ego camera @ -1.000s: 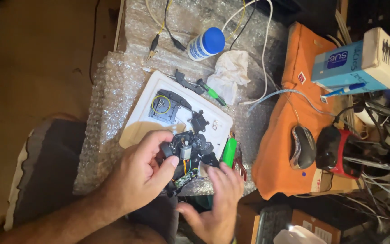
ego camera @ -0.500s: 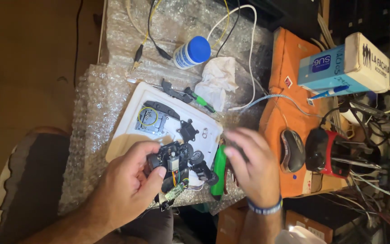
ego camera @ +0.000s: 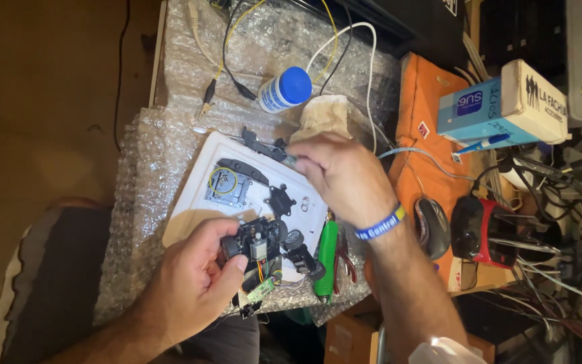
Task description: Disassembling and repairing a small electronic device using a hand tool
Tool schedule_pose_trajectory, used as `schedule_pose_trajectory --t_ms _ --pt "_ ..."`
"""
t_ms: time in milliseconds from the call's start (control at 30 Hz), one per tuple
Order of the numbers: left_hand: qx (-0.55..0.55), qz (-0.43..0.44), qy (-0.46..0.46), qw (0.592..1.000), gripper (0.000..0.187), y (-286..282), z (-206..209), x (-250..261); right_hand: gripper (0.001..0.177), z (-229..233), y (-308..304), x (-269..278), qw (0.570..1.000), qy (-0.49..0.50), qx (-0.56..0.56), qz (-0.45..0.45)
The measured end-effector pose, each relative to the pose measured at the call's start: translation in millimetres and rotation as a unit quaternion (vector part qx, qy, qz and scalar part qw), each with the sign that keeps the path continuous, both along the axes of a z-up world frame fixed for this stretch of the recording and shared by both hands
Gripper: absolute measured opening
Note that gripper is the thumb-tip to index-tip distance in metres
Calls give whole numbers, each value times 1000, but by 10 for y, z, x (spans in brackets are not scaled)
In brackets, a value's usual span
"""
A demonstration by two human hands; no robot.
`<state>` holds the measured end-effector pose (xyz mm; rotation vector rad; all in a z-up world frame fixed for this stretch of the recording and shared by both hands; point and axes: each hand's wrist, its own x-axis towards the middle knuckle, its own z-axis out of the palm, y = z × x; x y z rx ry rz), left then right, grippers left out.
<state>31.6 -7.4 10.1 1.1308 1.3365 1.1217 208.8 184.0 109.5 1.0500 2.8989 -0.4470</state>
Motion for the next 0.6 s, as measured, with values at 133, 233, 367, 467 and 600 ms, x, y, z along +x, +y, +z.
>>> schedule_pose_trajectory --t_ms 133,233,367,467,600 --pt "-25 3 5 1000 35 -4 39 -17 21 -62 158 -19 1000 21 -2 12" --pt "-33 5 0 999 35 -1 38 -7 22 43 151 -45 1000 7 18 -5" --pt "-23 7 11 1000 36 3 11 -15 21 153 67 59 1000 -23 -2 7" --pt "-35 -2 6 999 37 -11 14 -37 23 250 -46 193 999 -45 -18 -17" --pt "-68 -7 -17 998 40 -20 -23 -12 26 428 -283 540 993 -84 4 -81"
